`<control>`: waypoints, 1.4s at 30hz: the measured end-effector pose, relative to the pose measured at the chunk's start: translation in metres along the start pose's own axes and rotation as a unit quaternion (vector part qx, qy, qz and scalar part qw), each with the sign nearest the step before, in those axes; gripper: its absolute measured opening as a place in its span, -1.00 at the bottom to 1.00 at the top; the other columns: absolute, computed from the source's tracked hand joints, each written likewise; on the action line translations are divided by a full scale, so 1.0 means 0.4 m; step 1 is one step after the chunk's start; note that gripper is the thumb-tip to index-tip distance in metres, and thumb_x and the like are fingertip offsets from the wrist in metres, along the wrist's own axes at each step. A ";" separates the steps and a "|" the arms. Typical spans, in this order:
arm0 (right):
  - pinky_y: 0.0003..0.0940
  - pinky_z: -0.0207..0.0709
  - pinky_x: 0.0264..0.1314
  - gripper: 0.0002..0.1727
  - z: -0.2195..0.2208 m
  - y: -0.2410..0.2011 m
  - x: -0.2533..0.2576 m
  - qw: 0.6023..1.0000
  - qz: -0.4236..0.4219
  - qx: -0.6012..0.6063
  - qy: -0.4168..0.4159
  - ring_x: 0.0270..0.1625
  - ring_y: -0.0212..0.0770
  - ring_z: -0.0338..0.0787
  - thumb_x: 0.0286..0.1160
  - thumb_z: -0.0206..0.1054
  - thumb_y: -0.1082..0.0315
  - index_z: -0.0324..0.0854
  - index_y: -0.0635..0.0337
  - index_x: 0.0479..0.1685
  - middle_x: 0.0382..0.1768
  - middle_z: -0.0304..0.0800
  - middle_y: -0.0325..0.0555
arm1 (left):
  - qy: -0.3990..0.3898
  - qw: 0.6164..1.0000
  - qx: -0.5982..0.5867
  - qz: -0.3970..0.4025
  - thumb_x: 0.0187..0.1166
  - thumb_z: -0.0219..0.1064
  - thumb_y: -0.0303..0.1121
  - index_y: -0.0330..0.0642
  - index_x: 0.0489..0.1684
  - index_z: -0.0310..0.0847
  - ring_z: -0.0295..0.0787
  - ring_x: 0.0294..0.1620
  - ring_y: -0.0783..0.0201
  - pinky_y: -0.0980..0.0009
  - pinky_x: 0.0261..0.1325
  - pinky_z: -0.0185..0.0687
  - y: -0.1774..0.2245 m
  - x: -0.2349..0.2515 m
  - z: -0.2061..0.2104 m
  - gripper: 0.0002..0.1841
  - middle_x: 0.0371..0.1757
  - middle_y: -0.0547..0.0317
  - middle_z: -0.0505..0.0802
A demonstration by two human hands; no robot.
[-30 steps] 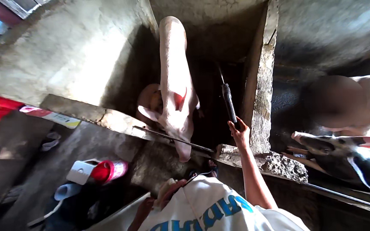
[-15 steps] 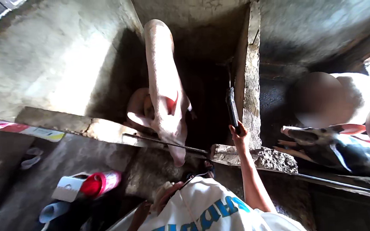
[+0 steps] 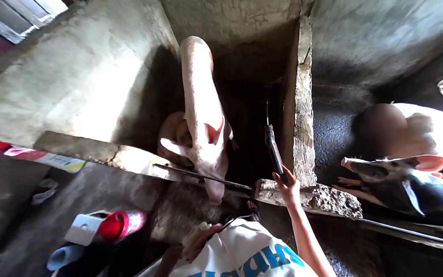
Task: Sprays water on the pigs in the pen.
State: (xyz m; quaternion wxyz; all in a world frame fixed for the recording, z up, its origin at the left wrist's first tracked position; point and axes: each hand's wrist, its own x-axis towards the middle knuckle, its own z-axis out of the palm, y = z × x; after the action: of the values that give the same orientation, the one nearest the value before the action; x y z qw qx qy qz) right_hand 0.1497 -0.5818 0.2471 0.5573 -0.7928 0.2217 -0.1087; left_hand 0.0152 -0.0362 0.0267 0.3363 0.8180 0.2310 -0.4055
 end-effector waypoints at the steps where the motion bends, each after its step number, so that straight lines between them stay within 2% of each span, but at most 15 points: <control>1: -0.35 0.65 -0.24 -0.46 -0.003 -0.004 -0.005 1.000 0.016 0.023 -0.014 -0.40 -0.34 0.73 0.52 0.49 0.28 0.61 0.35 0.46 -0.20 0.87 0.03 | -0.014 0.996 0.020 0.091 0.76 0.27 -0.30 -0.40 0.38 0.61 0.87 0.04 -0.12 -0.05 0.18 0.76 -0.050 0.022 -0.006 -0.62 0.15 -0.31 0.84; 2: -0.43 0.60 -0.39 -0.46 -0.008 -0.006 -0.009 0.997 0.036 0.052 -0.035 -0.51 -0.41 0.65 0.52 0.48 0.27 0.60 0.33 0.46 -0.28 0.83 -0.05 | 0.074 0.958 0.014 0.275 0.68 0.31 -0.24 -0.54 0.10 0.70 0.90 -0.39 -0.01 0.15 -0.39 0.85 -0.159 0.082 0.032 -0.59 -0.21 -0.33 0.89; 4: -0.52 0.50 -0.54 -0.45 -0.014 -0.013 -0.013 0.989 0.062 0.109 -0.082 -0.60 -0.48 0.57 0.52 0.47 0.28 0.58 0.32 0.48 -0.37 0.79 -0.16 | 0.035 0.996 0.004 0.085 0.72 0.31 -0.25 -0.38 0.32 0.66 0.88 0.03 -0.12 -0.10 0.21 0.76 -0.098 0.042 0.028 -0.61 0.09 -0.29 0.87; 6: -0.57 0.48 -0.58 -0.44 -0.008 -0.027 -0.016 0.982 0.055 0.143 -0.113 -0.61 -0.50 0.57 0.51 0.46 0.29 0.56 0.35 0.48 -0.40 0.79 -0.20 | 0.046 0.999 -0.007 0.005 0.69 0.35 -0.27 -0.31 0.30 0.70 0.86 0.14 -0.11 -0.12 0.37 0.68 -0.076 0.036 0.039 -0.64 0.14 -0.23 0.87; 9: -0.58 0.50 -0.55 -0.43 0.017 -0.056 -0.014 0.978 0.026 0.162 -0.130 -0.60 -0.53 0.58 0.49 0.46 0.29 0.56 0.38 0.47 -0.37 0.81 -0.21 | 0.033 0.999 -0.001 0.009 0.68 0.36 -0.27 -0.27 0.32 0.69 0.85 0.17 -0.08 -0.10 0.36 0.68 -0.109 0.051 0.046 -0.64 0.18 -0.20 0.86; 12: -0.58 0.59 -0.46 -0.43 0.041 -0.082 0.000 0.982 -0.014 0.142 -0.123 -0.54 -0.54 0.63 0.51 0.46 0.29 0.56 0.39 0.48 -0.30 0.84 -0.19 | 0.044 0.997 0.031 0.058 0.63 0.39 -0.14 -0.10 0.31 0.72 0.88 0.14 0.07 -0.01 0.30 0.77 -0.268 0.183 0.081 -0.62 0.16 -0.03 0.89; 17: -0.51 0.64 -0.35 -0.43 0.055 -0.086 0.042 0.991 -0.035 0.098 -0.090 -0.45 -0.48 0.70 0.53 0.47 0.25 0.58 0.35 0.48 -0.18 0.87 -0.08 | 0.042 0.998 0.017 0.047 0.69 0.34 -0.13 -0.10 0.35 0.70 0.86 0.20 0.07 -0.01 0.36 0.74 -0.286 0.187 0.093 -0.62 0.23 -0.03 0.87; 19: -0.48 0.64 -0.37 -0.43 0.047 -0.075 0.055 0.994 -0.037 0.080 -0.071 -0.48 -0.46 0.69 0.53 0.48 0.25 0.58 0.34 0.48 -0.21 0.87 -0.08 | 0.044 0.998 0.016 0.043 0.72 0.31 -0.14 -0.14 0.37 0.69 0.85 0.23 0.01 -0.06 0.38 0.72 -0.247 0.141 0.092 -0.61 0.25 -0.08 0.86; 22: -0.39 0.64 -0.38 -0.44 0.025 -0.060 0.065 0.998 -0.036 0.032 -0.038 -0.49 -0.40 0.69 0.54 0.48 0.23 0.60 0.28 0.49 -0.24 0.86 -0.07 | 0.031 0.999 -0.009 0.019 0.73 0.30 -0.29 -0.31 0.34 0.67 0.80 0.28 -0.15 -0.15 0.44 0.61 -0.098 -0.004 0.067 -0.65 0.25 -0.24 0.83; 25: -0.14 0.69 -0.19 -0.44 0.001 -0.052 0.061 0.999 -0.024 -0.020 -0.012 -0.35 -0.20 0.79 0.55 0.48 0.21 0.60 0.26 0.51 -0.15 0.89 0.07 | 0.042 0.998 -0.043 0.012 0.68 0.35 -0.34 -0.33 0.33 0.67 0.82 0.25 -0.17 -0.17 0.39 0.66 -0.094 -0.025 0.081 -0.65 0.24 -0.25 0.84; 30: -0.55 0.48 -0.60 -0.50 -0.044 -0.080 0.049 0.987 0.026 0.145 -0.063 -0.64 -0.46 0.56 0.58 0.42 0.28 0.59 0.36 0.44 -0.48 0.74 -0.22 | 0.048 0.998 -0.022 0.042 0.63 0.39 -0.26 -0.28 0.23 0.73 0.87 0.14 -0.07 -0.12 0.33 0.72 -0.126 0.021 0.088 -0.66 0.13 -0.18 0.88; 34: -0.61 0.49 -0.66 -0.61 -0.066 -0.156 0.044 0.952 -0.015 0.294 -0.086 -0.67 -0.47 0.58 0.57 0.31 0.44 0.57 0.48 0.32 -0.54 0.75 -0.24 | 0.043 0.998 0.018 0.036 0.71 0.32 -0.22 -0.33 0.31 0.69 0.81 0.26 -0.14 -0.14 0.45 0.62 -0.042 -0.005 0.059 -0.61 0.17 -0.26 0.86; 37: -0.61 0.54 -0.64 -0.77 -0.074 -0.202 0.057 0.928 -0.061 0.356 -0.085 -0.66 -0.46 0.63 0.57 0.24 0.47 0.63 0.41 0.09 -0.55 0.77 -0.24 | 0.040 0.999 0.019 0.019 0.72 0.30 -0.19 -0.29 0.36 0.66 0.83 0.22 -0.12 -0.12 0.40 0.65 0.012 -0.012 0.047 -0.60 0.19 -0.23 0.85; 39: -0.62 0.53 -0.65 -0.80 -0.078 -0.219 0.074 0.930 -0.065 0.349 -0.092 -0.67 -0.47 0.62 0.59 0.24 0.46 0.65 0.39 0.04 -0.55 0.76 -0.24 | 0.044 0.999 -0.003 0.021 0.71 0.32 -0.17 -0.29 0.34 0.66 0.85 0.14 -0.11 -0.12 0.31 0.71 -0.006 0.017 0.056 -0.59 0.16 -0.24 0.86; 42: -0.59 0.45 -0.73 -0.73 -0.079 -0.213 0.105 0.951 -0.018 0.290 -0.105 -0.71 -0.44 0.56 0.63 0.28 0.41 0.67 0.42 0.14 -0.59 0.71 -0.22 | 0.048 0.999 -0.004 0.025 0.71 0.34 -0.21 -0.29 0.32 0.69 0.83 0.21 -0.13 -0.13 0.38 0.65 0.013 0.015 0.054 -0.62 0.20 -0.23 0.86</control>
State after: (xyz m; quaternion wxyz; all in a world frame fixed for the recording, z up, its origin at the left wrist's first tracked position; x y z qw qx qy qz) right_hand 0.1930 -0.6042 0.3344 0.7812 -0.6079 0.1066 -0.0940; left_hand 0.0108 -0.0550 0.0140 0.3377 0.8407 0.2280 -0.3565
